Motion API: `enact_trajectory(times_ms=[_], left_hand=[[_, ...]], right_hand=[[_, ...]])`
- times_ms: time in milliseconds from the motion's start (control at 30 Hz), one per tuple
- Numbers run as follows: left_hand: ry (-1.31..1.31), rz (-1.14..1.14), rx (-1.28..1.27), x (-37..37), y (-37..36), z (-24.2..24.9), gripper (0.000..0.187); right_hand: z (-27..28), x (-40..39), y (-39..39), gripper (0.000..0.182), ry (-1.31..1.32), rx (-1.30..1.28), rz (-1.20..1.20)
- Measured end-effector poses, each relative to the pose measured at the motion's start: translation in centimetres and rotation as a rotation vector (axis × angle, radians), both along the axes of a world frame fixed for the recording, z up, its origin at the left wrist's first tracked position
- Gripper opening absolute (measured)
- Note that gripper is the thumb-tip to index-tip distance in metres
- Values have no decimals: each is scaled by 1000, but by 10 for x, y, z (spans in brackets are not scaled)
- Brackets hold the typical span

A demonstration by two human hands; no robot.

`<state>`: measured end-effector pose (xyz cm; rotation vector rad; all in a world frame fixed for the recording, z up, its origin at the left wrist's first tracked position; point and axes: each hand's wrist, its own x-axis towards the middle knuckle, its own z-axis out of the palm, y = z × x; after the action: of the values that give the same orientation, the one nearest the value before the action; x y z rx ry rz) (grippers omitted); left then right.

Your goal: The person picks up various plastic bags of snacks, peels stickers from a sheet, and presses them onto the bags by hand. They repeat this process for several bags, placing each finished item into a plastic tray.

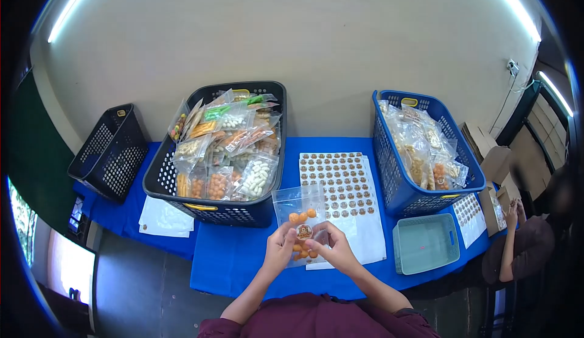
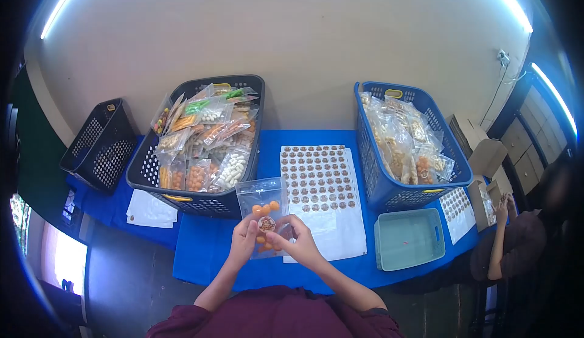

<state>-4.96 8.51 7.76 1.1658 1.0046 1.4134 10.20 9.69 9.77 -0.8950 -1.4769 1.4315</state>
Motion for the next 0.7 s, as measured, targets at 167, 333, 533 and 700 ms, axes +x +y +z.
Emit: enact_trajectory(times_ms=[167,333,533,700], left_hand=[[57,-149,-41,13,-11,3,34],[-64,-349,-154,17,-12,-5,37],[23,-403,-103,32,-12,-10,35],[11,-438,-238,55,-18,7,31]], right_hand=[[-6,9,-4,11,35,59,-177],[-18,22,-18,9,95,50,-175],[-23,48,-26,14,221,-148,-169],[-30,58,-33,18,69,-36,-304]])
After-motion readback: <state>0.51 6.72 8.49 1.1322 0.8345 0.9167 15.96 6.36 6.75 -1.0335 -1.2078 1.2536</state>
